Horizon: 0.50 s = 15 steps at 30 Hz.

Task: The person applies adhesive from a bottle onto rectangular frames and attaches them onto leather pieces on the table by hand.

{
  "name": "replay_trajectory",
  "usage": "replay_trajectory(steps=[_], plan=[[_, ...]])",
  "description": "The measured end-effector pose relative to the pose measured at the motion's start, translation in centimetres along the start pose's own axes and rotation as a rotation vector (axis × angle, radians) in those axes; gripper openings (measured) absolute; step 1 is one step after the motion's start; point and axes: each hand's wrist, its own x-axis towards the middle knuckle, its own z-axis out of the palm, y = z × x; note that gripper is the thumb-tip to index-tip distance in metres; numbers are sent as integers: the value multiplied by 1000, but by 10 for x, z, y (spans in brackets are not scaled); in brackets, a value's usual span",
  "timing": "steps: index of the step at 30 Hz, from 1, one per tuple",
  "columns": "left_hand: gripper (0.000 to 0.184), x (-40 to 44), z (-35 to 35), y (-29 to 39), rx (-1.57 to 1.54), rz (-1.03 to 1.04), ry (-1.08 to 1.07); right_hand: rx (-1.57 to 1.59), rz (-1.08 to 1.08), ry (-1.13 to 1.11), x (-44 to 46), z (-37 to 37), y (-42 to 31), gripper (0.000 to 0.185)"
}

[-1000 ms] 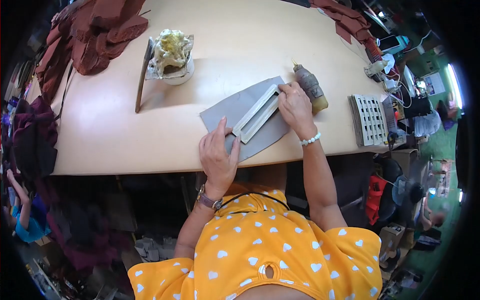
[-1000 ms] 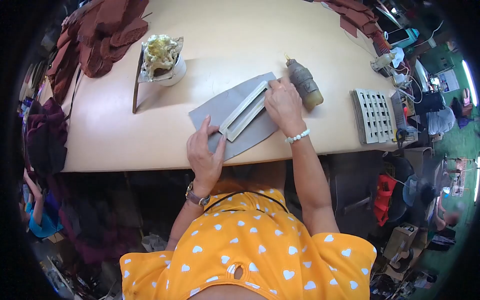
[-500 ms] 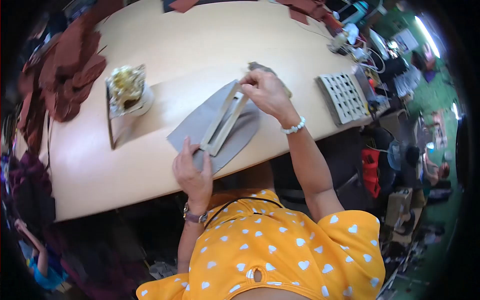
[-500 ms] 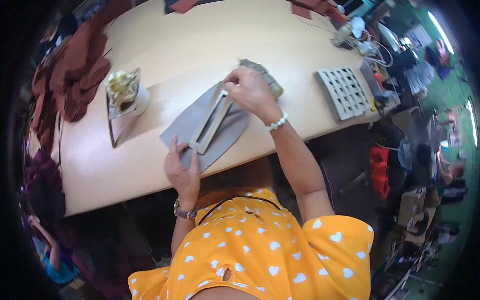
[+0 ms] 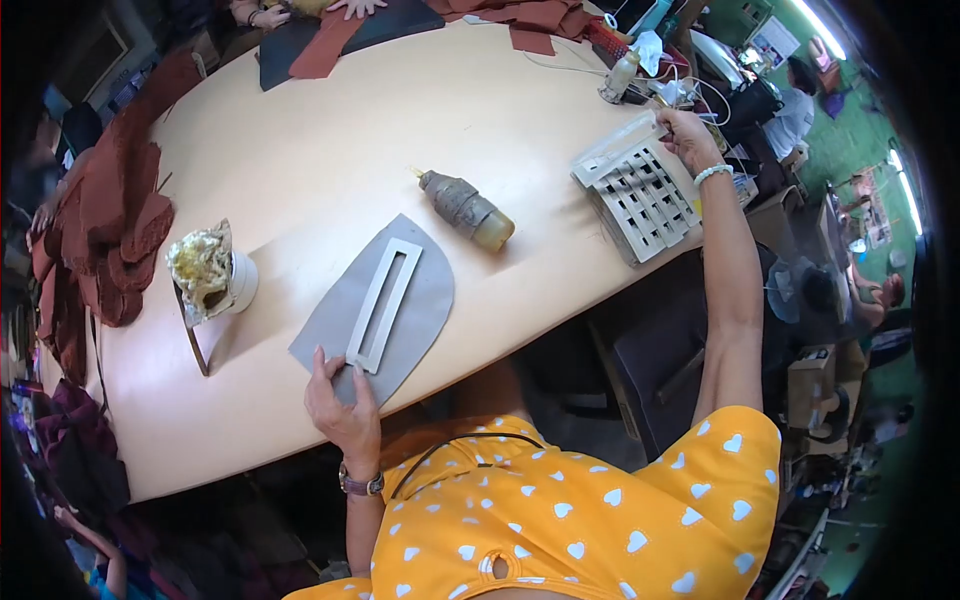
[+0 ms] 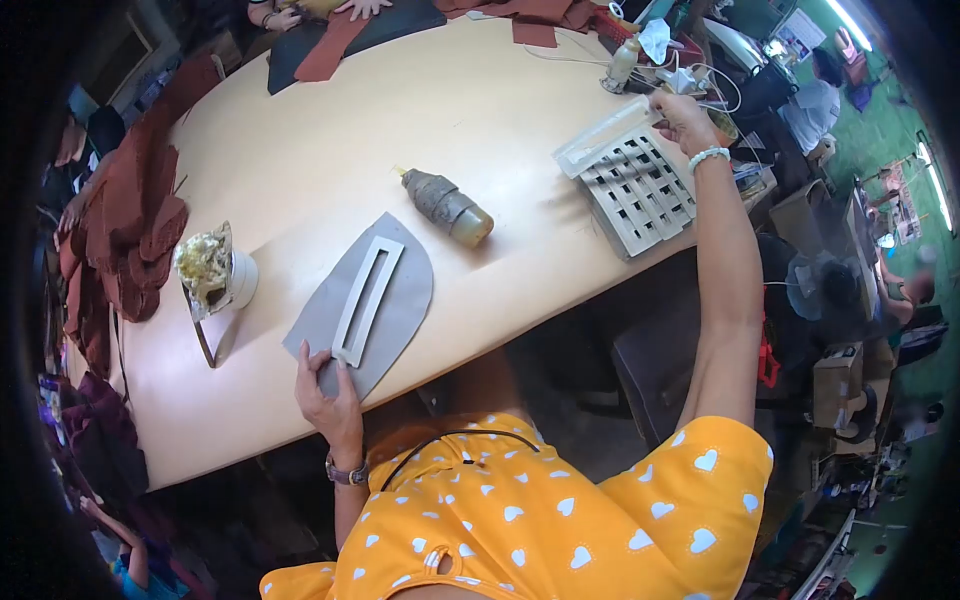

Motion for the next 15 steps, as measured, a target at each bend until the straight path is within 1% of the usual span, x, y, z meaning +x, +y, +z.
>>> replay_trajectory(steps=[2, 6, 10, 11, 14, 15], plan=[[53, 0, 0, 1, 15, -3, -1, -30, 56, -4, 23, -12, 21, 19], [50, 1, -1, 5, 64, 1, -9, -30, 94, 31, 22, -13, 35, 17], [49, 1, 1, 4, 46, -4, -12, -66, 38, 34, 19, -9, 41, 17], [48, 0, 1, 4, 48, -1, -12, -123, 17, 106, 22, -5, 43, 18], [48, 0, 0, 5, 65, 14, -10, -308, -200, 42, 35, -7, 54, 13], [48, 1, 0, 6, 71, 19, -9, -517, -292, 93, 47, -9, 60, 20]])
